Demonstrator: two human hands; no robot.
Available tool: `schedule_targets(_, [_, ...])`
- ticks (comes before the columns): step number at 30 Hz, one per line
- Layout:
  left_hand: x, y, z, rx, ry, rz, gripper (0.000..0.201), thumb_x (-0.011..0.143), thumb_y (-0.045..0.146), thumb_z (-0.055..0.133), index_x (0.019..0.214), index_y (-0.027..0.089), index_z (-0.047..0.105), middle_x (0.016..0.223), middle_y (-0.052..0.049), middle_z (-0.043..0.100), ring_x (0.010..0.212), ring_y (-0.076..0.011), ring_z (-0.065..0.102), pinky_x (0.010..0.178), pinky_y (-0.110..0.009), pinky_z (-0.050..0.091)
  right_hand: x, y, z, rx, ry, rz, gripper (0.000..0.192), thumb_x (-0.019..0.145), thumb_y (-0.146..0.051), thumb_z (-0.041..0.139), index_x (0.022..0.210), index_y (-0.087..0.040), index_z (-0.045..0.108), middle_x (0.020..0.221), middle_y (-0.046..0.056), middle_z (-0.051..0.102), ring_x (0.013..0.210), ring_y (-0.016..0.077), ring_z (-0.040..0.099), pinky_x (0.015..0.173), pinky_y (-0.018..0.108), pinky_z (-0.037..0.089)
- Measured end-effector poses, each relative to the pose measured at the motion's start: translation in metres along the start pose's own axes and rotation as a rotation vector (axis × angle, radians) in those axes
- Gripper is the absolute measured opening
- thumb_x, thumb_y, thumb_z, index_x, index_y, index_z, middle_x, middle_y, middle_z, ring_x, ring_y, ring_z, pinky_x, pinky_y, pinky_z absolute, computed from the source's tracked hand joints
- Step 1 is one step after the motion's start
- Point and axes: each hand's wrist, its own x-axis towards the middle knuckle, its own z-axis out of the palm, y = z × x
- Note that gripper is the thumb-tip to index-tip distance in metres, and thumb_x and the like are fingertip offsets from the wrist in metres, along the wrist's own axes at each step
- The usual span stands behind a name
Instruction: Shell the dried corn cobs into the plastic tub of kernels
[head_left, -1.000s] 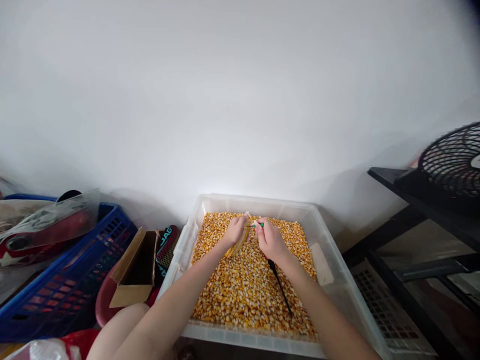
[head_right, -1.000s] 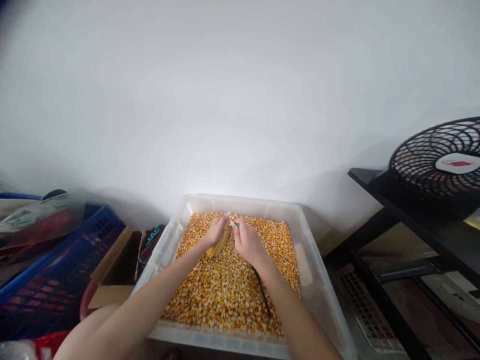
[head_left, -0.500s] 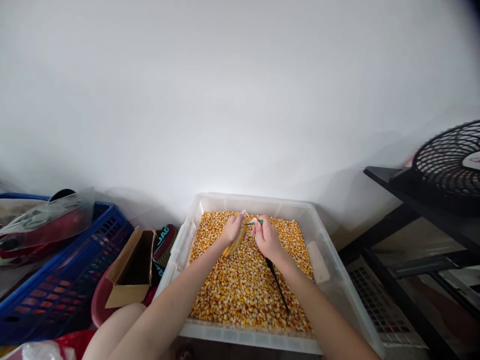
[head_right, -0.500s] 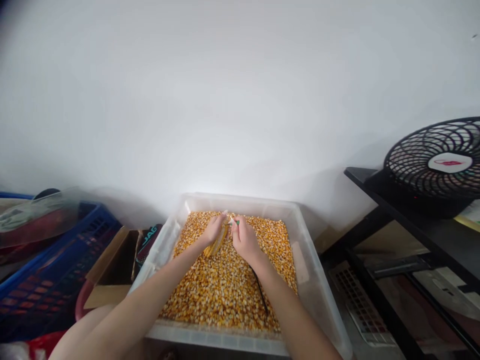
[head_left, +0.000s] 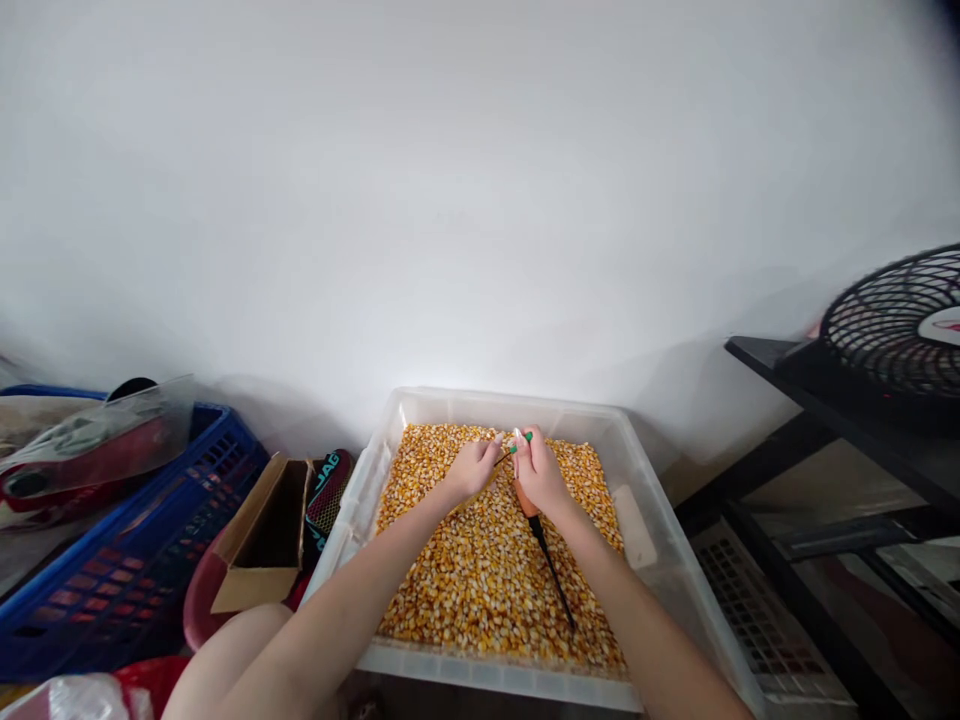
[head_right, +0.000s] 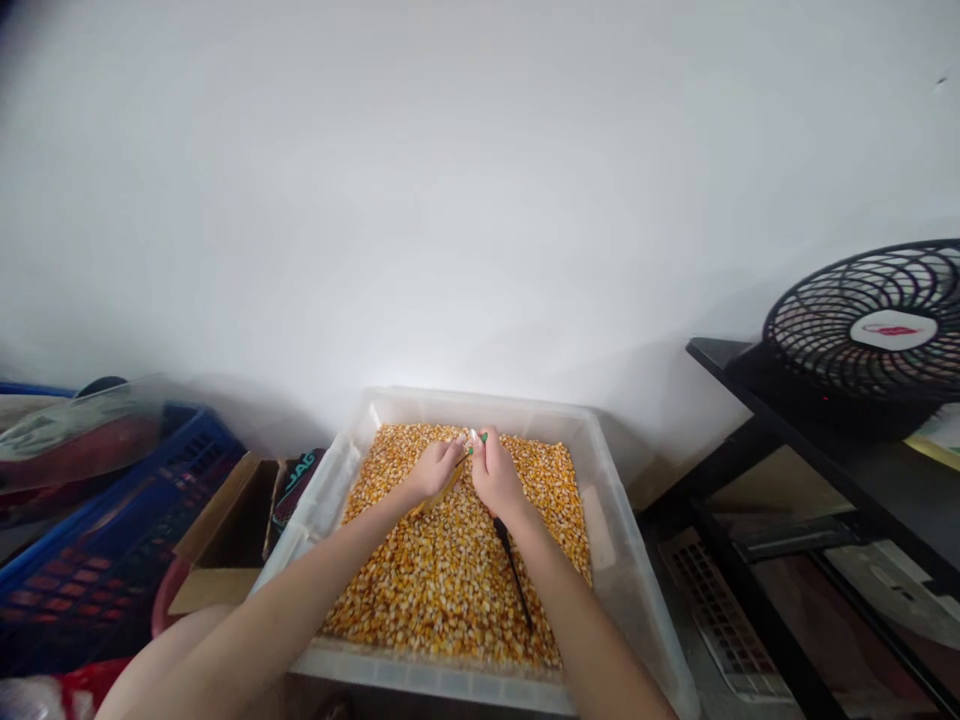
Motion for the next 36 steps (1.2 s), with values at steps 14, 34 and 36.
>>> schedule_targets(14, [0.011,-0.009,-0.019,-0.491,0.005,-0.216,0.050,0.082,0.057,0.033,0.053,0.019,0.049,0.046,-0.002,0.050,0.044,-0.0160,0.048,0.047,-0.028,0.041,-0.006,-0.011,0.004,0.231,0.097,-0.003,0.024,0.094,-0.038,0.028,0.088,-0.021,0.043,0.061,-0.003,0.048,0.048,0.0109,0.047,0.048,0.023,0.039])
schedule_targets(34, [0.012,-0.017,-0.016,-0.578,-0.019,-0.232,0.045,0.080,0.056,0.039,0.059,0.018,0.050,0.046,-0.001,0.051,0.040,-0.0156,0.049,0.043,-0.028,0.041,-0.010,-0.010,0.006,0.044,0.017,-0.142,0.011,0.092,-0.028,0.033,0.093,-0.021,0.042,0.069,0.002,0.058,0.060,0.0142,0.057,0.055,0.025,0.043])
schedule_targets(36, [0.012,-0.015,-0.016,-0.578,-0.022,-0.241,0.045,0.080,0.056,0.040,0.059,0.018,0.050,0.046,-0.001,0.051,0.040,-0.0156,0.050,0.043,-0.028,0.041,-0.010,-0.011,0.006,0.048,0.023,-0.142,0.012,0.092,-0.029,0.033,0.092,-0.021,0.042,0.070,0.002,0.059,0.060,0.0144,0.057,0.056,0.026,0.043])
